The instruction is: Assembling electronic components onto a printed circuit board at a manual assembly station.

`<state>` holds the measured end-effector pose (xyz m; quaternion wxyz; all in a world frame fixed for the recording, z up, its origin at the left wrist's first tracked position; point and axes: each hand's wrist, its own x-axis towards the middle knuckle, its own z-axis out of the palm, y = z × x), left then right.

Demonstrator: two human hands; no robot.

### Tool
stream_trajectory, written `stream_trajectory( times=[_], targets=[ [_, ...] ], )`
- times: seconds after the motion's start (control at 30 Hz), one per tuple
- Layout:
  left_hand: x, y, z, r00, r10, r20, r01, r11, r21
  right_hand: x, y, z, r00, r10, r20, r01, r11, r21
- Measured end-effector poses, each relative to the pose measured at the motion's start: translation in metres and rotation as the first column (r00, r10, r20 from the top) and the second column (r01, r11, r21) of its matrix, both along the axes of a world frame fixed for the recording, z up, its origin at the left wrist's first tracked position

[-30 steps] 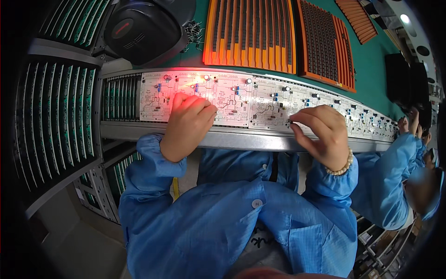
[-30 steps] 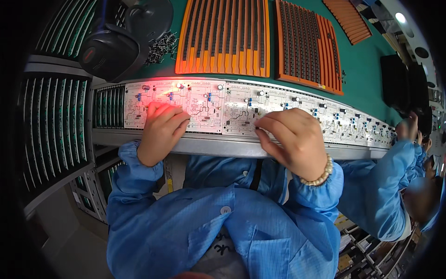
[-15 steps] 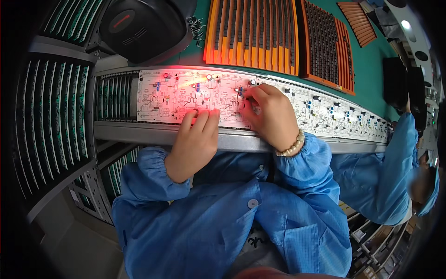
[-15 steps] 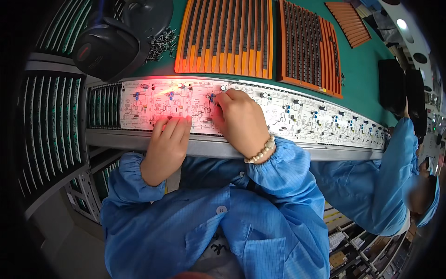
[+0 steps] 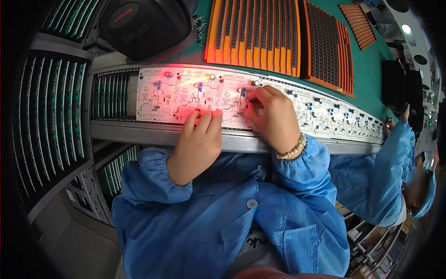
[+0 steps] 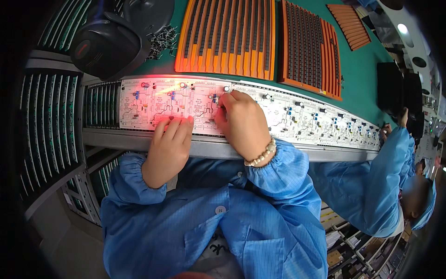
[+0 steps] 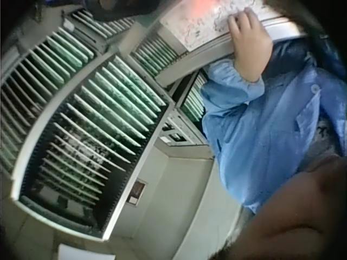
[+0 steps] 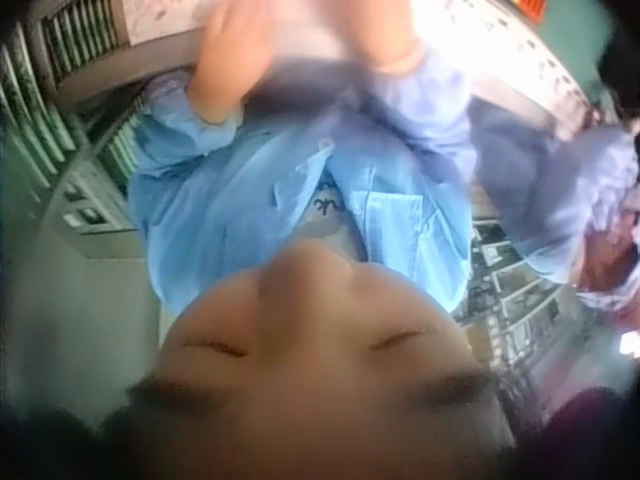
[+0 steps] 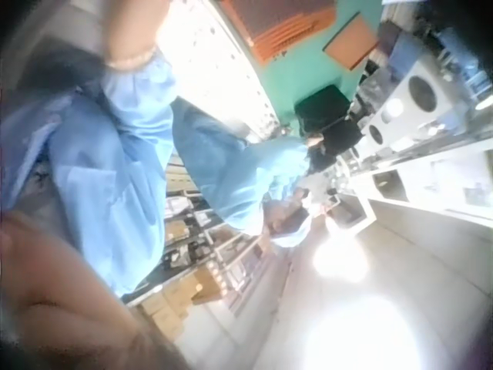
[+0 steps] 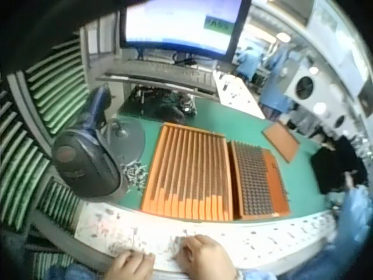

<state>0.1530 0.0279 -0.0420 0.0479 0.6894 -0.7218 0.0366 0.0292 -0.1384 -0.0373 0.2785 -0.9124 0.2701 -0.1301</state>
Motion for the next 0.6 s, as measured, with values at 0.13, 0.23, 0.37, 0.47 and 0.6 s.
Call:
stream_trajectory(
  times=[0.13,0.23,0.37,0.47,0.6],
  targets=[
    [-0.001,-0.001,0.001,1.000,0.004,0.008,-0.004,1.000,0.005,0.003,0.006,0.003,0.999,-0.025,-0.036,0.022,0.996,-0.082],
    [-0.001,-0.001,-0.001,1.000,-0.026,-0.006,0.026,0.999,-0.028,0.003,0.007,0.004,0.997,-0.026,-0.066,0.017,0.990,-0.140],
    [-0.003,-0.002,-0.002,1.000,-0.027,0.002,0.027,0.999,-0.030,0.001,0.006,0.004,0.998,-0.031,-0.054,0.023,0.990,-0.139],
    [-0.004,-0.002,-0.004,1.000,-0.022,-0.001,0.022,1.000,-0.018,0.004,0.011,0.006,0.993,-0.042,-0.107,0.021,0.981,-0.195],
    [-0.006,-0.004,0.000,0.999,-0.029,0.014,0.029,0.999,-0.031,0.010,0.019,0.009,0.978,-0.038,-0.204,-0.036,0.938,-0.344]
  ],
)
